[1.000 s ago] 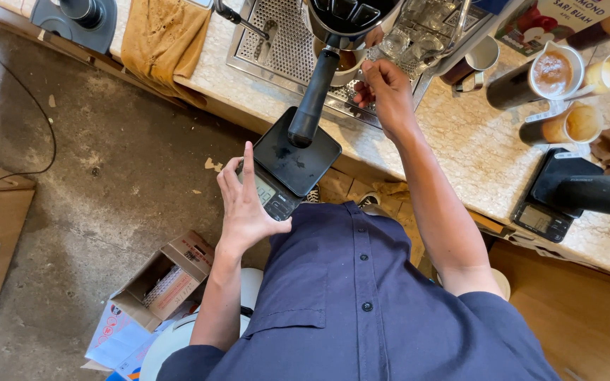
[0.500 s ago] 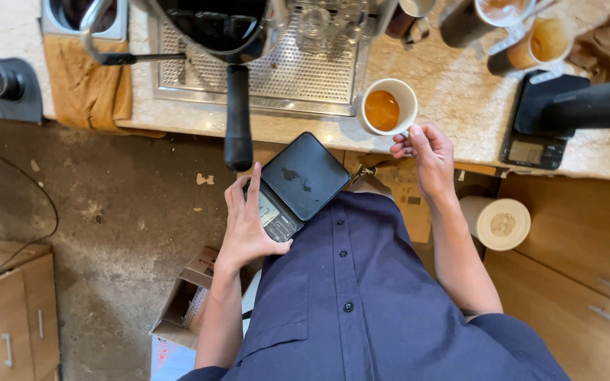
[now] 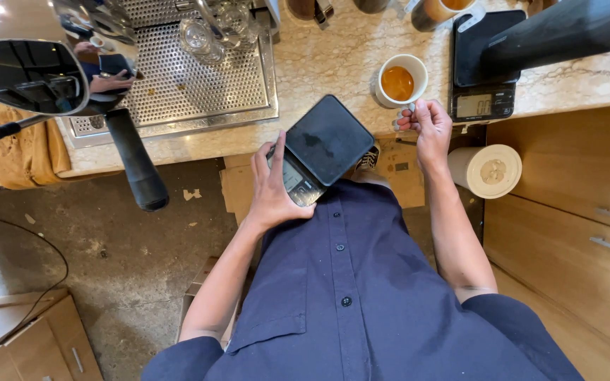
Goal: Barista preparing espresso-based drinks, including weighing grounds, pulling shots, steaming milk, and pouring latte art.
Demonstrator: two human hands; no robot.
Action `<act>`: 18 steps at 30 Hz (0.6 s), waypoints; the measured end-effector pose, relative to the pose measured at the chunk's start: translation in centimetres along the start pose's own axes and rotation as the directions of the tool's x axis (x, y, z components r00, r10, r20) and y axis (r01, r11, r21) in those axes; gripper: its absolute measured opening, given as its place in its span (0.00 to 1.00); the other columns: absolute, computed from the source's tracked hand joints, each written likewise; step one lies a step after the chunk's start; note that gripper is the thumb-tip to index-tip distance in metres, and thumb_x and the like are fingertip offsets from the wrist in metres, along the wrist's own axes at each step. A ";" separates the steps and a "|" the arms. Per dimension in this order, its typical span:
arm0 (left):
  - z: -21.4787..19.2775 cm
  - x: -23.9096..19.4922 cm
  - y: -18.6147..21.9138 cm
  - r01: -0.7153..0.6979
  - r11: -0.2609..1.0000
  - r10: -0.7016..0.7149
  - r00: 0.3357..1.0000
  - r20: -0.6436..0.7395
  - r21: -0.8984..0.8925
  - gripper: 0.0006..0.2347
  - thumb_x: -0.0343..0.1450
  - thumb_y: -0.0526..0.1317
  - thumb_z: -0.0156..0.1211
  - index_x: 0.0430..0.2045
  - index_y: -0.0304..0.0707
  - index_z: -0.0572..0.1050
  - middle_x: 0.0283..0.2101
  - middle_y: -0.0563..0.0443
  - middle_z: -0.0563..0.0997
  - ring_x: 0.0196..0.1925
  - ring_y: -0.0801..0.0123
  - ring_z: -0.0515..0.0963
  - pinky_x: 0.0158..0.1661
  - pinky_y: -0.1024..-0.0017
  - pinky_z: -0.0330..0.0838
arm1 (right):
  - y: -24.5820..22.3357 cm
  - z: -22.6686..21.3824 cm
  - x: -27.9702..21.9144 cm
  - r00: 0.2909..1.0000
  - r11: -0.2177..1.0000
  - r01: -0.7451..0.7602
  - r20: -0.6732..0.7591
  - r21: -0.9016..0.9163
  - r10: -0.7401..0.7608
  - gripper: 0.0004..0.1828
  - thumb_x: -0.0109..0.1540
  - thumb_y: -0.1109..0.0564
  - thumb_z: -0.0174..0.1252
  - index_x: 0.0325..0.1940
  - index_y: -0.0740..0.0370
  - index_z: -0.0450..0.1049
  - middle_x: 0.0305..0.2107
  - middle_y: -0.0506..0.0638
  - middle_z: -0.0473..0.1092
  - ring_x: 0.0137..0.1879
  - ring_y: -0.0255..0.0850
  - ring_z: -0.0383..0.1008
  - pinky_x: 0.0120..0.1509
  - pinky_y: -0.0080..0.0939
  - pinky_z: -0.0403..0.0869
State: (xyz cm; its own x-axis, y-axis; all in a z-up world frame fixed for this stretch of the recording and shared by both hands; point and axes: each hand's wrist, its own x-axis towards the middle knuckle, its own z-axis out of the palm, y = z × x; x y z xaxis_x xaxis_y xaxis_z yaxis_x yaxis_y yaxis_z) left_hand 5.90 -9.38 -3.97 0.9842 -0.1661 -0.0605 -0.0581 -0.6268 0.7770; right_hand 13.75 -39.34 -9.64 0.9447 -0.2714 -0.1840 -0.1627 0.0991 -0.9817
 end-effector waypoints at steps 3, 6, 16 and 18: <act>3.8 1.1 1.4 0.079 0.996 -0.086 0.974 -0.207 -0.038 0.58 0.37 0.43 0.74 0.67 0.45 0.47 0.55 0.39 0.58 0.58 0.45 0.57 0.59 0.51 0.51 | 0.4 -2.1 1.2 0.999 1.000 0.012 0.033 0.011 -0.012 0.14 0.67 0.55 0.49 0.31 0.66 0.67 0.28 0.57 0.71 0.31 0.41 0.77 0.36 0.34 0.79; 8.1 2.4 2.3 0.178 0.984 -0.169 0.907 -0.386 -0.013 0.57 0.38 0.45 0.74 0.67 0.45 0.49 0.53 0.37 0.58 0.58 0.43 0.59 0.58 0.50 0.52 | 1.2 -3.7 2.2 0.998 0.999 -0.006 0.066 0.042 0.003 0.12 0.67 0.56 0.48 0.33 0.66 0.69 0.28 0.57 0.70 0.32 0.41 0.76 0.36 0.35 0.79; 16.6 8.3 5.5 0.357 0.934 -0.269 0.704 -0.657 0.001 0.57 0.43 0.54 0.79 0.67 0.48 0.46 0.57 0.36 0.55 0.61 0.43 0.57 0.55 0.44 0.48 | 0.8 -7.8 5.4 0.957 0.997 -0.073 0.284 0.022 0.063 0.13 0.66 0.56 0.51 0.34 0.69 0.71 0.25 0.59 0.71 0.29 0.42 0.76 0.36 0.36 0.78; 17.4 9.3 5.9 0.393 0.919 -0.295 0.645 -0.705 -0.026 0.55 0.47 0.51 0.79 0.68 0.48 0.45 0.59 0.36 0.55 0.61 0.47 0.55 0.55 0.44 0.45 | 0.8 -8.1 6.2 0.941 0.999 -0.051 0.335 0.002 0.047 0.12 0.66 0.55 0.51 0.36 0.69 0.71 0.29 0.60 0.72 0.32 0.43 0.77 0.37 0.37 0.78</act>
State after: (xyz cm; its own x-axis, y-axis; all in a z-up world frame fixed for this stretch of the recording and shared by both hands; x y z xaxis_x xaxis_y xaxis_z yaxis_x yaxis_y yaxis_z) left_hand 11.80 -27.88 -10.81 0.7697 0.6144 0.1733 0.3373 -0.6220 0.7066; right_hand 17.13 -48.69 -11.97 0.9767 0.0698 -0.2031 -0.2101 0.1144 -0.9710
